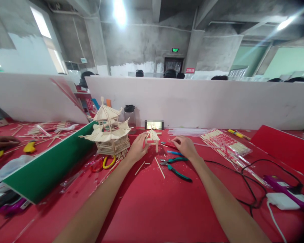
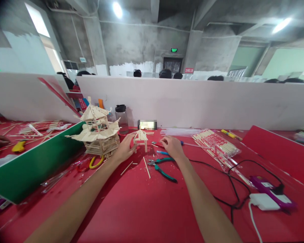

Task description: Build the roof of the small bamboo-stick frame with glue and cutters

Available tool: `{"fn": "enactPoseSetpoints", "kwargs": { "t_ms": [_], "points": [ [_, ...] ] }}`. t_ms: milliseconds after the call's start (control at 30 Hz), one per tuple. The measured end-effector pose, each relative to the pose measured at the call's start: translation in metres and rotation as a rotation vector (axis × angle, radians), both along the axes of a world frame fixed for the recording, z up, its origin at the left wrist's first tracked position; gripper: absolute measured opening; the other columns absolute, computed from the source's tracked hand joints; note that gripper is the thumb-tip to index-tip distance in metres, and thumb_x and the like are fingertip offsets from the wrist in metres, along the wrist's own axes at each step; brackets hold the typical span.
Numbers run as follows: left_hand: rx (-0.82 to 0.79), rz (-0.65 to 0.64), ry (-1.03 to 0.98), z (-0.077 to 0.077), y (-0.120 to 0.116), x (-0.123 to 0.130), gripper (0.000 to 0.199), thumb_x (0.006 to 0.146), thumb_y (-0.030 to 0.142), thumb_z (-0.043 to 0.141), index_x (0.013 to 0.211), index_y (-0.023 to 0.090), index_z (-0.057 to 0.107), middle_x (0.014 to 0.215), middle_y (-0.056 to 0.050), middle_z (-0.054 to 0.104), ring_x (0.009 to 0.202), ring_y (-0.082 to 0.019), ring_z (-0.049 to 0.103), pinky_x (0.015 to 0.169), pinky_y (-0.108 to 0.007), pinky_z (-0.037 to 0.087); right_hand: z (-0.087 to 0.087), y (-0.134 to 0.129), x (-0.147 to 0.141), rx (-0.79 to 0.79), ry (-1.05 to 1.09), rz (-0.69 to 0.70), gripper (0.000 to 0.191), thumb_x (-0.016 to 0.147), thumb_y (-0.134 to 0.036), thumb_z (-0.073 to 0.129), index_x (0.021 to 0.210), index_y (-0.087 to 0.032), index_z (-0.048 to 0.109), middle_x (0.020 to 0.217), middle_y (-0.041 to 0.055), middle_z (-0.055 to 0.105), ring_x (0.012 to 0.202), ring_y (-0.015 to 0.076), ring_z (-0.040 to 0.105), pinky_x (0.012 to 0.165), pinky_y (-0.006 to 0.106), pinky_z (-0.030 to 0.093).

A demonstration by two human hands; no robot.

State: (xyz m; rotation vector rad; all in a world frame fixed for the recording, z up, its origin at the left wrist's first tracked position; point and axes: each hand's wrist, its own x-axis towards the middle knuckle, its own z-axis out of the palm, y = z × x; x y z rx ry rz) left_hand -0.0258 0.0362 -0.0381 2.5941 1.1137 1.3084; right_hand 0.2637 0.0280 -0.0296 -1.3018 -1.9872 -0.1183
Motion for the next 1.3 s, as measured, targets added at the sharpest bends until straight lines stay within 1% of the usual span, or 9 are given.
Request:
{"fn": "enactPoseSetpoints", "kwargs": {
  "t_ms": [133,300,433,667,867,1000,1067,1167,1300],
  "points": [
    [0.001,0.005,-0.011,-0.001,0.001,0.0,0.048,0.095,0.034,0.053,0.139,0.018,0.044,0.142,-0.015,0.052,0.136,-0.027,0.045,0.117,-0.047,0.036,-0.006,0.005,0.011,-0.085,0.01,-0.088,0.016,0.088,-0.03,0.062,0.076,-0.02,0.066,0.078,0.0033,0.071,0.073,0.0182,0.063,0.069,0.027,0.041],
    [-0.007,0.018,0.005,-0.002,0.001,0.001,0.048,0.095,0.037,0.052,0.138,0.017,0.044,0.142,-0.016,0.051,0.136,-0.027,0.045,0.116,-0.046,0.036,-0.007,0.007,0.015,-0.122,-0.005,-0.077,0.016,0.091,-0.026,0.056,0.085,-0.019,0.07,0.087,0.0053,0.074,0.08,0.0186,0.064,0.072,0.026,0.04],
    [0.045,0.082,-0.003,0.008,-0.008,0.0,0.046,0.094,0.03,0.053,0.137,0.017,0.046,0.143,-0.015,0.048,0.136,-0.028,0.043,0.115,-0.048,0.035,0.0,0.002,0.01,-0.187,-0.05,-0.08,0.022,0.094,-0.022,0.05,0.089,-0.018,0.071,0.093,0.0071,0.075,0.085,0.0186,0.065,0.076,0.025,0.039],
    [0.191,0.173,-0.033,0.034,-0.03,-0.004,0.027,0.093,0.02,0.049,0.12,0.018,0.054,0.114,-0.011,0.059,0.111,-0.026,0.053,0.102,-0.043,0.043,0.024,-0.028,-0.033,-0.302,-0.237,0.071,0.036,0.099,-0.039,0.047,0.079,-0.019,0.068,0.081,0.0057,0.072,0.075,0.0169,0.064,0.067,0.025,0.036],
    [0.197,0.175,0.038,0.031,-0.027,-0.005,0.023,0.092,0.015,0.046,0.112,0.017,0.056,0.107,-0.01,0.059,0.104,-0.025,0.054,0.095,-0.041,0.045,0.033,-0.07,-0.07,-0.455,-0.507,0.17,0.022,0.087,-0.042,0.065,0.088,-0.021,0.072,0.088,0.0074,0.074,0.084,0.0226,0.068,0.068,0.026,0.038],
    [0.188,0.172,0.062,0.028,-0.025,-0.006,0.023,0.091,0.011,0.046,0.111,0.017,0.057,0.106,-0.01,0.059,0.104,-0.024,0.054,0.095,-0.039,0.045,0.034,-0.09,-0.08,-0.523,-0.657,0.133,0.018,0.087,-0.034,0.065,0.089,-0.017,0.071,0.095,0.0136,0.075,0.092,0.0288,0.069,0.073,0.03,0.042],
    [0.189,0.162,0.063,0.028,-0.025,-0.006,0.024,0.09,0.011,0.047,0.11,0.017,0.057,0.106,-0.01,0.059,0.104,-0.024,0.055,0.096,-0.039,0.045,0.033,-0.093,-0.084,-0.526,-0.661,0.139,0.015,0.09,-0.023,0.057,0.095,-0.016,0.069,0.1,0.0142,0.074,0.095,0.0281,0.069,0.074,0.03,0.042],
    [0.19,0.134,0.059,0.029,-0.026,-0.006,0.023,0.091,0.012,0.046,0.11,0.017,0.057,0.105,-0.01,0.059,0.104,-0.024,0.056,0.095,-0.038,0.046,0.033,-0.095,-0.086,-0.537,-0.654,0.169,0.024,0.086,-0.01,0.052,0.106,-0.015,0.064,0.105,0.0143,0.072,0.095,0.0269,0.068,0.073,0.03,0.04],
    [0.134,-0.022,0.142,0.033,-0.033,-0.003,0.023,0.094,0.014,0.043,0.112,0.019,0.055,0.105,-0.009,0.063,0.1,-0.021,0.06,0.091,-0.034,0.048,0.035,-0.094,-0.083,-0.549,-0.639,0.247,0.03,0.081,-0.011,0.054,0.111,-0.014,0.058,0.102,0.0141,0.071,0.089,0.0265,0.066,0.066,0.029,0.036]
  ]
}}
